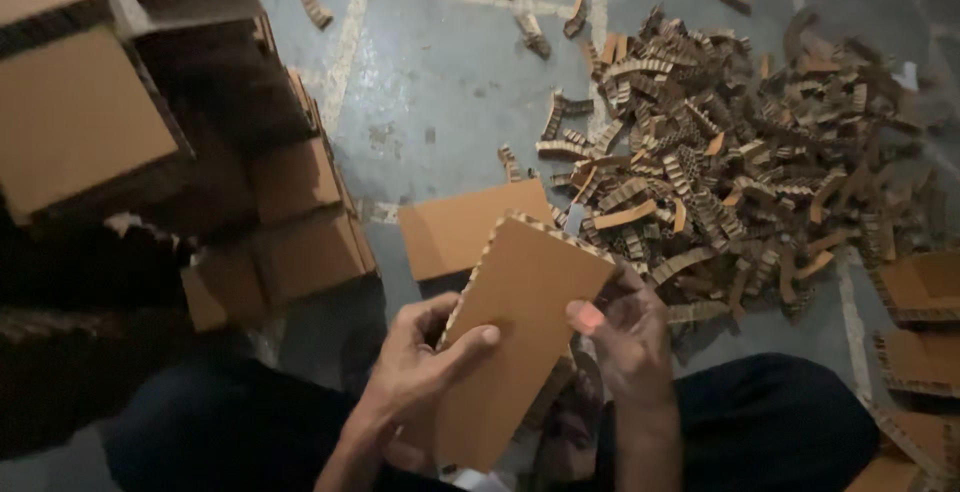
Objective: The person sits on the floor and uses a utility knife and a metal ruler to cut rectangular pieces of corrugated cardboard. They repeatedly score and snap the cardboard along straight lines, separating strips and stacking the cut pieces.
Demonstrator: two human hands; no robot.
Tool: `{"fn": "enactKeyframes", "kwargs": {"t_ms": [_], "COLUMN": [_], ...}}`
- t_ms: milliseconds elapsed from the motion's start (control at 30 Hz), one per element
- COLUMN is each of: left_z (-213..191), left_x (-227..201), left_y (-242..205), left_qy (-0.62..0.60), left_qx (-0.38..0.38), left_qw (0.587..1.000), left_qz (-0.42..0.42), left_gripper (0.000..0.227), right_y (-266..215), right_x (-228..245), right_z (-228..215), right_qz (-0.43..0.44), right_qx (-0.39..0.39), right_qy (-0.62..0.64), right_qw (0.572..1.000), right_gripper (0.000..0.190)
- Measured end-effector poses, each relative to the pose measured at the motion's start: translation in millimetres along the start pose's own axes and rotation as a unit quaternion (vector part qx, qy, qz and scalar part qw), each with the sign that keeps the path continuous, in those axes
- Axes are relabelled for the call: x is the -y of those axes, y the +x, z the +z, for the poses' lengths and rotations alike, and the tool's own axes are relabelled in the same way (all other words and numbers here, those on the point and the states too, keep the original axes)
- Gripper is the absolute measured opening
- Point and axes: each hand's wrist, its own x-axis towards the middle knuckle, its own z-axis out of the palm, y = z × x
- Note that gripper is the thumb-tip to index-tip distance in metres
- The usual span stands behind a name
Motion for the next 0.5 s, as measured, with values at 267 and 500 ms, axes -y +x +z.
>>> {"fn": "enactKeyframes", "kwargs": {"t_ms": [267,500], "left_z": [-10,6], "left_x": [-3,-5], "left_y": [-17,-18], "left_qy": [0.163,0.085], "left_qx": [0.044,-0.038], "left_qw": [0.982,0.996], "left_qz": [-0.090,-0.008], "left_gripper": [0.028,0.025], "right_y": [4,6], "right_x": [-20,-34], "right_z": [-2,-9], "right_qz": [0.149,0.159], "right_qx": [-0.018,-0.062], "right_qy": [0.100,0.120], "right_qw": [0.984,0.978], "right_gripper": [0.044,0.054]}}
